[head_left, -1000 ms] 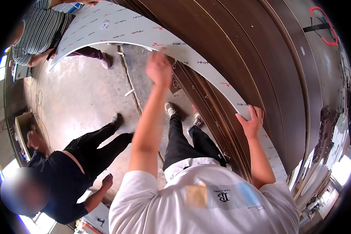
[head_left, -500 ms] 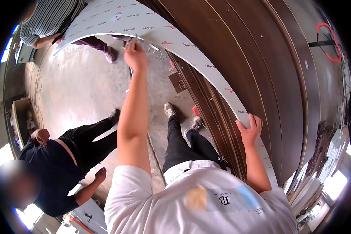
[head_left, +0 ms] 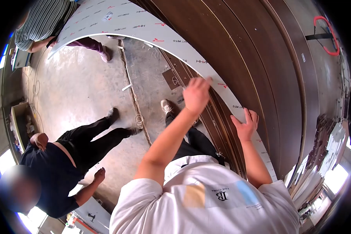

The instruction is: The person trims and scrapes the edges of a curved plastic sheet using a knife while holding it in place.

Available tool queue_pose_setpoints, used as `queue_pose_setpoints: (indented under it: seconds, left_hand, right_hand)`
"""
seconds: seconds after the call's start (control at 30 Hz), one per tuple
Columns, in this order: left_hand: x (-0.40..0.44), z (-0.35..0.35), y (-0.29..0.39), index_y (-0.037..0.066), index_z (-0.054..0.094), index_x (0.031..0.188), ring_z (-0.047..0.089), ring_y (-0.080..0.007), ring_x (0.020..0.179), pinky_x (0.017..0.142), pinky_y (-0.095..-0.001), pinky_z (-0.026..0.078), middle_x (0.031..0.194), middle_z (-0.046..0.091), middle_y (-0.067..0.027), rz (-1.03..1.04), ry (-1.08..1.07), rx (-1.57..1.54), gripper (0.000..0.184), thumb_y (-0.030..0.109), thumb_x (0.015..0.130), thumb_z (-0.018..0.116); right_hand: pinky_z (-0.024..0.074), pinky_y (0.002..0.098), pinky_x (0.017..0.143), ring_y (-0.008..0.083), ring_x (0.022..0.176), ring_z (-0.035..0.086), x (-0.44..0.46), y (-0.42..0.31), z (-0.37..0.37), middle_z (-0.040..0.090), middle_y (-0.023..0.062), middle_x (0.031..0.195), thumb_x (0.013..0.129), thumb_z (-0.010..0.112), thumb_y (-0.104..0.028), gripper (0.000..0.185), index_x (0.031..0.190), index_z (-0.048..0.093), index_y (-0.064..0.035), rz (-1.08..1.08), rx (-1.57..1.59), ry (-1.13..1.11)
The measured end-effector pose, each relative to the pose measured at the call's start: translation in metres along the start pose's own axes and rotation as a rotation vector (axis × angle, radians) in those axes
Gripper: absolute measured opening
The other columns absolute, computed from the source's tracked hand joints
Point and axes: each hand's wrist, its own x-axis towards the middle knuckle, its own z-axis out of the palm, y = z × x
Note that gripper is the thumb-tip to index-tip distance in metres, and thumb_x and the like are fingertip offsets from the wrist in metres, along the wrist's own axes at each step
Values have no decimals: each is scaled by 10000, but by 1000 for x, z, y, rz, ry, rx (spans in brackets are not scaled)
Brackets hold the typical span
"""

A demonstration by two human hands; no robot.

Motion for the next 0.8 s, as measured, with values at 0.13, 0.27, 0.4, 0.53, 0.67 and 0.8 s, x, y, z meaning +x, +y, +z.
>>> queue_pose_setpoints:
  seconds: [0.13, 0.27, 0.4, 0.53, 0.67, 0.8]
  left_hand:
    - [-19, 5, -12, 153, 774, 1092, 713, -299, 926, 747, -399, 615, 965, 712, -52, 135, -76, -250, 342, 5, 796, 687]
    - [48, -17, -116, 46, 762, 1137, 737, -296, 844, 764, -399, 573, 969, 775, -154, -259, 369, -228, 189, 49, 960, 695]
    - [82, -36, -150, 166, 796, 1174, 713, -311, 942, 821, -411, 575, 1056, 754, -78, -186, 351, 67, 284, 72, 931, 684]
    - [36, -7, -84, 230, 796, 1144, 682, -291, 979, 761, -424, 584, 994, 709, -46, -67, 244, 102, 340, 45, 892, 661]
    - [-45, 15, 20, 199, 757, 1172, 654, -293, 992, 654, -421, 603, 971, 649, -38, 39, 0, -33, 418, 30, 801, 667]
    - [-87, 17, 63, 155, 772, 1100, 669, -286, 883, 683, -410, 593, 917, 680, -38, 195, -128, -304, 387, -19, 760, 709]
  right_hand:
    - [522, 463, 910, 321, 999, 629, -1, -6, -3, 673, 65, 1109, 721, 955, -380, 591, 1179, 760, -62, 11, -1, 23]
    - [524, 464, 903, 321, 989, 632, -6, -10, -4, 676, 69, 1107, 721, 957, -377, 578, 1168, 769, -62, 26, 12, 22]
    - [527, 463, 894, 318, 977, 633, -12, -20, -5, 673, 66, 1103, 728, 952, -375, 564, 1162, 768, -64, 32, 27, 27]
    - [528, 464, 891, 316, 972, 632, -11, -18, -6, 669, 65, 1095, 734, 947, -383, 554, 1150, 766, -65, 33, 34, 35]
    - [523, 471, 906, 321, 995, 636, -12, -15, -4, 665, 67, 1109, 739, 936, -381, 575, 1185, 751, -70, 22, 26, 24]
    - [503, 485, 970, 339, 1069, 633, -14, -4, -17, 652, 78, 1201, 713, 937, -399, 720, 1311, 689, -85, -59, 65, -43]
